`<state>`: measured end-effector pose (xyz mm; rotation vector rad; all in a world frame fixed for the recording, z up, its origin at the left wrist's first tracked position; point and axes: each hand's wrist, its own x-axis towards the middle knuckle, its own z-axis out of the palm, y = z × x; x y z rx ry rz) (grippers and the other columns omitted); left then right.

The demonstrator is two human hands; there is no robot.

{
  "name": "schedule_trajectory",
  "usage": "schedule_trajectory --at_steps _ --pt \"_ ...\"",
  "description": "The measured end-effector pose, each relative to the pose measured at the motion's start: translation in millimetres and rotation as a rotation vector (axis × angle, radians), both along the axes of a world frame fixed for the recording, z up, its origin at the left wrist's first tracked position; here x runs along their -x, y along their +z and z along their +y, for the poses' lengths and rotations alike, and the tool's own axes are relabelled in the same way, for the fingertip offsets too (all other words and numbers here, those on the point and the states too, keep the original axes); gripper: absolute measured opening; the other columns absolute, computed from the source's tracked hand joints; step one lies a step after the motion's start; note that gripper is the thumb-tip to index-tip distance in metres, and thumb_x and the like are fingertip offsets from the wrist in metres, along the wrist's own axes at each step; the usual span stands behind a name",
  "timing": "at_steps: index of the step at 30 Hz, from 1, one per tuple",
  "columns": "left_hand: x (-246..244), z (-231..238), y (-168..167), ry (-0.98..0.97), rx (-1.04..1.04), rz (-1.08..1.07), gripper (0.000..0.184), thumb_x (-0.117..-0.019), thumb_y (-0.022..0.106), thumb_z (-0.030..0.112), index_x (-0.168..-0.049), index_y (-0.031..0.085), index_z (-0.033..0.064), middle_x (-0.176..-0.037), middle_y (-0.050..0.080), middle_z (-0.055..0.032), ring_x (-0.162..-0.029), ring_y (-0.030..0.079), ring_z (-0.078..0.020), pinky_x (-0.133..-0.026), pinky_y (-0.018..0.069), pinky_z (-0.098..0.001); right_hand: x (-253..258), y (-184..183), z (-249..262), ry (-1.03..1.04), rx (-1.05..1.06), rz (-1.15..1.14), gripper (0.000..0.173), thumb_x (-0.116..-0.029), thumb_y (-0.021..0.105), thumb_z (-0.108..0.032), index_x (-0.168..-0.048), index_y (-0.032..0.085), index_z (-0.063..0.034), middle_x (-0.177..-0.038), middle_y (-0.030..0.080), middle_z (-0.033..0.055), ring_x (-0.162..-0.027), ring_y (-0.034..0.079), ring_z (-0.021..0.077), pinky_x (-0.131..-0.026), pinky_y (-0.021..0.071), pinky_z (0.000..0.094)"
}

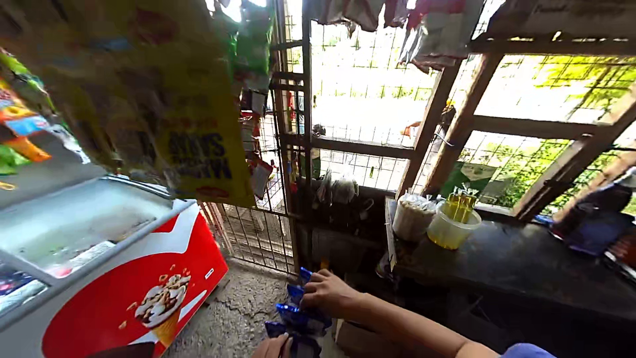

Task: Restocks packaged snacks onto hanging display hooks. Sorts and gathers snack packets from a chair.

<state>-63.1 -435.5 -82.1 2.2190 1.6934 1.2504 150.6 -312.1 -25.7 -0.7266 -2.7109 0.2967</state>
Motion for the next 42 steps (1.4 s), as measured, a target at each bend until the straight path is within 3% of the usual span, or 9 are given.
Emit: schedule_trajectory --at_steps 7,11,14,18,21,28,37,40,42 --pt "-29.9 29.7 45.5 -0.136 0.007 -0.214 0.024 -0.0942 0.069 0.02 -0.102 0.076 -0.0018 -0.087 0.075 -0.0103 -0.073 0.071 -0.0114 -0.072 0.0608 -0.0267 -40.9 26.2 11.5 -0.033 -0.328 0.151 0.022 -0.0991 0.058 -0.002 -0.107 0.075 -0.0143 -0.106 0.074 0.0044 -0.112 0.066 0.0235 -0.113 0.0414 0.0494" --pt "-40.9 57.9 91.1 -0.139 -0.021 -0.209 0.031 -0.0975 0.064 0.03 -0.093 0.076 0.0011 -0.078 0.071 -0.0053 -0.069 0.065 -0.0068 -0.067 0.0562 -0.0241 -72.1 33.8 19.0 -0.054 -0.431 0.197 0.023 -0.098 0.06 -0.004 -0.108 0.075 -0.0176 -0.108 0.073 0.0006 -0.112 0.062 0.0216 -0.106 0.0409 0.0447" --pt "-49.3 101.2 128.2 -0.142 -0.029 -0.079 0.031 -0.0986 0.062 0.03 -0.097 0.075 0.0021 -0.089 0.071 -0.0091 -0.082 0.069 -0.0172 -0.077 0.0584 -0.0376 -92.2 37.2 25.7 -0.037 -0.453 0.228 0.021 -0.0989 0.061 -0.007 -0.107 0.076 -0.0192 -0.109 0.073 -0.0014 -0.111 0.061 0.0195 -0.106 0.0391 0.0437" --pt "-88.0 175.4 160.9 -0.37 0.06 0.112 0.04 -0.0941 0.071 0.037 -0.121 0.073 0.0074 -0.121 0.069 -0.0144 -0.117 0.062 -0.0325 -0.101 0.0492 -0.0542 -117.6 41.2 38.3 0.02 -0.448 0.224 0.021 -0.1004 0.06 -0.009 -0.105 0.077 -0.0193 -0.108 0.073 -0.0018 -0.104 0.062 0.0183 -0.096 0.0419 0.0411" --pt "-132.5 214.0 170.6 -0.53 0.094 0.156 0.048 -0.0895 0.076 0.038 -0.125 0.072 0.0054 -0.12 0.07 -0.0148 -0.116 0.062 -0.0331 -0.1 0.0495 -0.0533 -137.5 53.5 52.6 0.056 -0.438 0.177 0.022 -0.1022 0.057 -0.008 -0.106 0.076 -0.0187 -0.105 0.072 -0.0015 -0.099 0.061 0.0179 -0.092 0.0422 0.0396" --pt "-189.4 261.5 180.5 -0.754 0.065 0.163 0.024 -0.0936 0.072 0.013 -0.114 0.075 0.0013 -0.103 0.071 -0.0152 -0.091 0.07 -0.0225 -0.086 0.0592 -0.0369 -178.3 77.2 78.3 0.059 -0.467 0.111 0.021 -0.1008 0.057 -0.006 -0.101 0.075 -0.0174 -0.1 0.071 -0.0001 -0.099 0.062 0.0192 -0.091 0.0431 0.0409" --pt "-204.2 293.4 187.8 -0.598 -0.049 0.181 0.016 -0.0966 0.067 0.009 -0.106 0.073 -0.0028 -0.098 0.07 -0.0204 -0.089 0.072 -0.0305 -0.082 0.0614 -0.0429 -189.0 100.5 105.7 -0.039 -0.425 0.04 0.023 -0.1001 0.055 -0.001 -0.1 0.074 -0.0145 -0.099 0.071 0.0023 -0.098 0.062 0.0224 -0.092 0.0422 0.0426" --pt "-191.2 314.3 185.9 -0.524 -0.072 0.062 0.019 -0.0981 0.068 0.015 -0.108 0.073 -0.0003 -0.101 0.072 -0.0171 -0.091 0.073 -0.022 -0.082 0.0618 -0.034 -193.2 112.0 112.2 -0.185 -0.37 0.107 0.025 -0.1013 0.055 -0.002 -0.11 0.075 -0.0155 -0.111 0.073 0.0025 -0.108 0.064 0.0219 -0.103 0.0421 0.0449" --pt "-183.2 334.6 180.2 -0.502 -0.057 -0.019 0.02 -0.0985 0.068 0.018 -0.109 0.073 0.0007 -0.102 0.072 -0.014 -0.091 0.073 -0.0158 -0.081 0.0615 -0.0279 -193.6 118.5 116.7 -0.344 -0.363 0.217 0.024 -0.1024 0.057 -0.005 -0.114 0.076 -0.0141 -0.115 0.074 0.0049 -0.108 0.066 0.023 -0.1 0.0462 0.0434"
